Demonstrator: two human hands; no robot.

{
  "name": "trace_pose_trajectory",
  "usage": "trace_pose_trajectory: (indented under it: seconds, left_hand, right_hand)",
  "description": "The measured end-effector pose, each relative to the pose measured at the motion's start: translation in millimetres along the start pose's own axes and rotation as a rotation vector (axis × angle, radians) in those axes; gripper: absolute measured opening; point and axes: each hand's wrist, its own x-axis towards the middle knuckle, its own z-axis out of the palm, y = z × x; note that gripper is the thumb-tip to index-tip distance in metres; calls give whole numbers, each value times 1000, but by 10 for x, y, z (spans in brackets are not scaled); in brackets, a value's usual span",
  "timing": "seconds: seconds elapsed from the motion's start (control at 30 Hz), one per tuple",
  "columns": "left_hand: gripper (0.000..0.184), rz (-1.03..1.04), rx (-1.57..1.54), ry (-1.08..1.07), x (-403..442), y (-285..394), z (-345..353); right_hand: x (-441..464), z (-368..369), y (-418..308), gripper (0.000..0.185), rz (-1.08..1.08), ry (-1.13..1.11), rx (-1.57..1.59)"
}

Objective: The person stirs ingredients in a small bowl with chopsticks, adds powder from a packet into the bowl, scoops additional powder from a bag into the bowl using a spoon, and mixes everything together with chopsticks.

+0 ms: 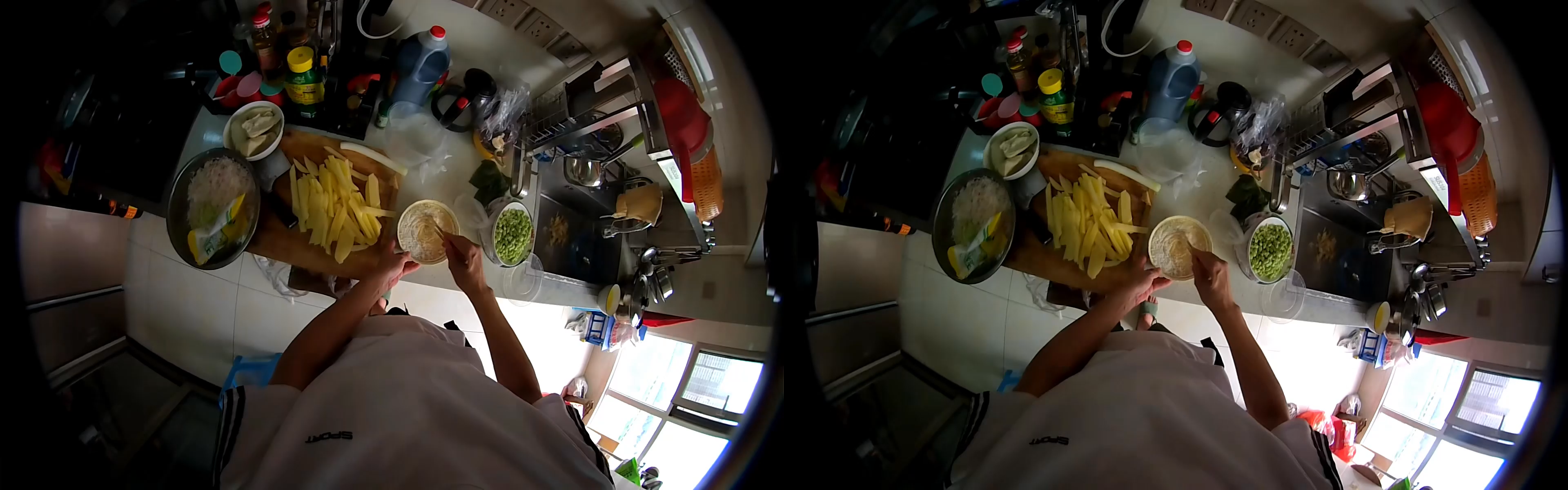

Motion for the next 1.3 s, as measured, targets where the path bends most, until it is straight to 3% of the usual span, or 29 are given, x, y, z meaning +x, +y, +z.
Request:
trace_pose_trajectory:
  seconds: [0.03,0.1,0.13,0.4,0.57,0.67,0.77,0.83,0.9,1.0,1.13,1.23,1.3]
  left_hand:
    - [57,18,22,5,-24,16,19]
    - [56,42,24,-3,21,28,69]
    - [56,37,12,-8,44,-10,37]
    - [55,50,2,8,-25,-1,54]
    - [56,132,18,-20,-130,56,100]
    - [56,55,18,45,-159,89,134]
    - [55,108,46,-60,-100,62,67]
    - [53,89,49,-8,-134,138,143]
    - [52,70,34,0,-141,75,125]
    - [50,83,22,-39,-61,-15,11]
    - [52,58,20,-7,-121,52,100]
    - [54,45,-21,-48,-65,31,61]
    - [56,98,49,-28,-94,92,111]
  right_hand:
    - [-36,-61,-36,14,47,-12,-46]
    - [-183,19,-55,14,-79,-37,-63]
    - [-170,65,-175,15,11,-91,-53]
    - [-129,141,-77,11,-84,-20,33]
    - [-209,-6,-10,9,29,-12,-87]
    - [-103,136,8,11,-103,-30,-33]
    - [-28,-51,67,11,-24,6,-38]
    - [-170,-29,3,8,12,-74,-58]
    - [-79,117,-3,8,-160,-39,-32]
    - [125,-64,42,5,-18,-18,-24]
    - [-61,135,-55,3,-186,-109,-50]
    - [167,59,183,5,-109,10,3]
    - [27,-64,157,7,-147,-42,-107]
